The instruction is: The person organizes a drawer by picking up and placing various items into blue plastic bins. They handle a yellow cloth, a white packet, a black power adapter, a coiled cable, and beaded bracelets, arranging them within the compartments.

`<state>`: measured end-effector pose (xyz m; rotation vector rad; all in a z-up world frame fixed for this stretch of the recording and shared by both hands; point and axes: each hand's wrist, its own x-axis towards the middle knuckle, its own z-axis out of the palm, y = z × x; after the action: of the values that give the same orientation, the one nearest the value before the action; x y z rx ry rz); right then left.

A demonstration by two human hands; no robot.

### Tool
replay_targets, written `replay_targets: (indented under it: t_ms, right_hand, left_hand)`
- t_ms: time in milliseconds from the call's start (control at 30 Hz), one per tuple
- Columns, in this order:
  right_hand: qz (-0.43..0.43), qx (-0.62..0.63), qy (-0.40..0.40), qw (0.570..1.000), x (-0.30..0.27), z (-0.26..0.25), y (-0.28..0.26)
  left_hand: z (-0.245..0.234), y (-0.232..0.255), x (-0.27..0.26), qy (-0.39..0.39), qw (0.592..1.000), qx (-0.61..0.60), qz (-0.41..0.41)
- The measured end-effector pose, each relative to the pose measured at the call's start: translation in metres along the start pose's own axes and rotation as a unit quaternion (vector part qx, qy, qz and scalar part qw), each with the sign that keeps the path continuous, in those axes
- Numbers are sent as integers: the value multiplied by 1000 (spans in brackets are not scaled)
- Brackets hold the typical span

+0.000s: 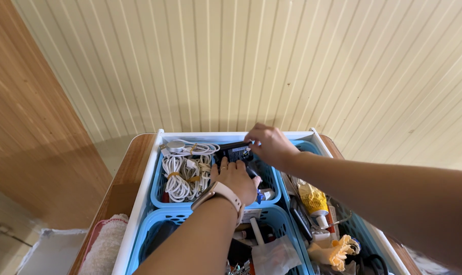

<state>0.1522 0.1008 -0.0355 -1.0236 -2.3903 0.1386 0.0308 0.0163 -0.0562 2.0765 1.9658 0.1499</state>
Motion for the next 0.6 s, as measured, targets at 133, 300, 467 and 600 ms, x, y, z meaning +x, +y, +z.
replay_targets:
  t_ms: [133, 300, 467, 600]
  right_hand:
    - [-6, -32, -24, 999, -4, -2, -3]
    - [136, 91, 38, 986, -3, -14, -12]
    - [282, 148, -130, 939, -19, -25, -26]
    - [120, 71, -171, 975, -27, -14, -29]
  left_hand:
    - [-3, 5, -2, -16, 1000, 4, -5]
    - [-5, 5, -8, -16, 1000, 20, -3]
    - [1, 0, -23, 68, 996, 0, 62]
    - [-6, -11, -40, 151, 981, -90, 83]
